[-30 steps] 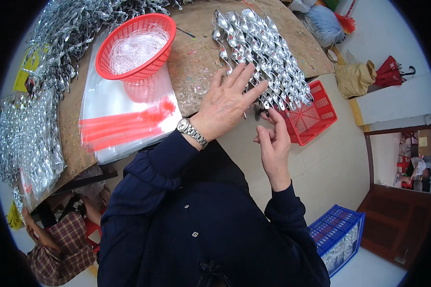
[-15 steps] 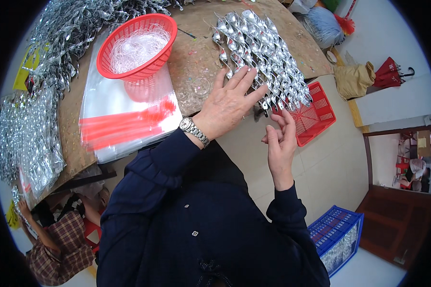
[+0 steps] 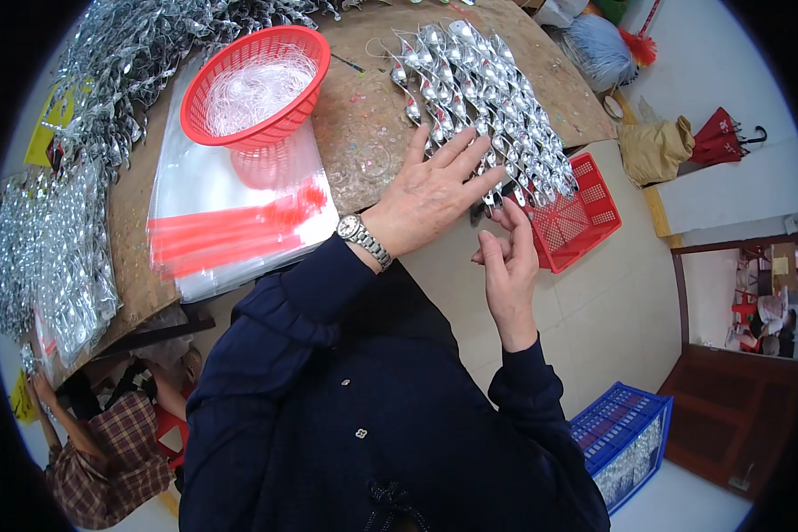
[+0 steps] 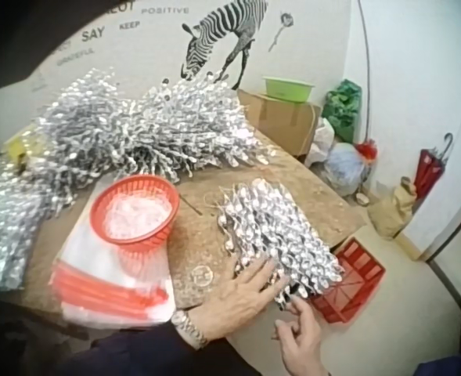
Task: Packaging silver tinsel garlands into plastic bags.
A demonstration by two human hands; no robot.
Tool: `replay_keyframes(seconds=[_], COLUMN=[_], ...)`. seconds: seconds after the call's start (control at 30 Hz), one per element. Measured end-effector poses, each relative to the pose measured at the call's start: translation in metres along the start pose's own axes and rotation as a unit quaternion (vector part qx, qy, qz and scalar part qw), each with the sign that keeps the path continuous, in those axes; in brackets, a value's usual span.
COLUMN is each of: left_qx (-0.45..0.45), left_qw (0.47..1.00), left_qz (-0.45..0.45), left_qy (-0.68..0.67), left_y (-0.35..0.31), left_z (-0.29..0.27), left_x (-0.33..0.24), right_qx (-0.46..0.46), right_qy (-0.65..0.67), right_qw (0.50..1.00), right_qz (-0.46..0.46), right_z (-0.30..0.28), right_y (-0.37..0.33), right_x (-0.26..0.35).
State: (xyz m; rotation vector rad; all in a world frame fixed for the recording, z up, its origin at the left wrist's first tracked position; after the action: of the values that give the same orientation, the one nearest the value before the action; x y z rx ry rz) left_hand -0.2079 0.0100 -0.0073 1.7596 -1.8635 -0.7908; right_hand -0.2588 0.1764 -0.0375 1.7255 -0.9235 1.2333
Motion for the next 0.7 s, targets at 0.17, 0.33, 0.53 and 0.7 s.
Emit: replay_keyframes(seconds=[0.17, 0.33, 0.53, 0.7], left_qx=[0.005, 0.004, 0.005, 0.018], left_qw=[1.0, 1.0, 1.0, 1.0], left_qz=[-0.002, -0.003, -0.003, 0.002], left_qy=[0.0, 0.0, -0.007, -0.006], left_y=[0.0, 0.001, 0.002, 0.002], left_z=[0.004, 0.004, 0.005, 0.004], left_x=[0.0, -0.001, -0.001, -0.001], right_qx=[-0.03, -0.07, -0.061, -0.026], right_qy=[0.012, 0.016, 0.019, 0.016], right_qw=[0.999, 0.997, 0.998, 1.0], right_qz=[-0.004, 0.001, 0.008, 0.003], right_z=[-0.01, -0.021, -0.014, -0.007], right_y=[-0.001, 0.004, 0.013, 0.009], right_x=[-0.006, -0.01, -0.018, -0.015])
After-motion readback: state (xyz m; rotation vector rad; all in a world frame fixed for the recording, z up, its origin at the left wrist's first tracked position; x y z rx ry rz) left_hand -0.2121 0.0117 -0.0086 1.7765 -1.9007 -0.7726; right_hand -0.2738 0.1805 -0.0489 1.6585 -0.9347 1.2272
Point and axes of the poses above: each hand's wrist, its own y-axis towards the middle knuckle, its own z-axis out of the palm, x = y × z, the point moved 2 cm from there along y, towards the middle knuckle, and after that the axes turned 12 degrees about -x, right-handed, at the moved point
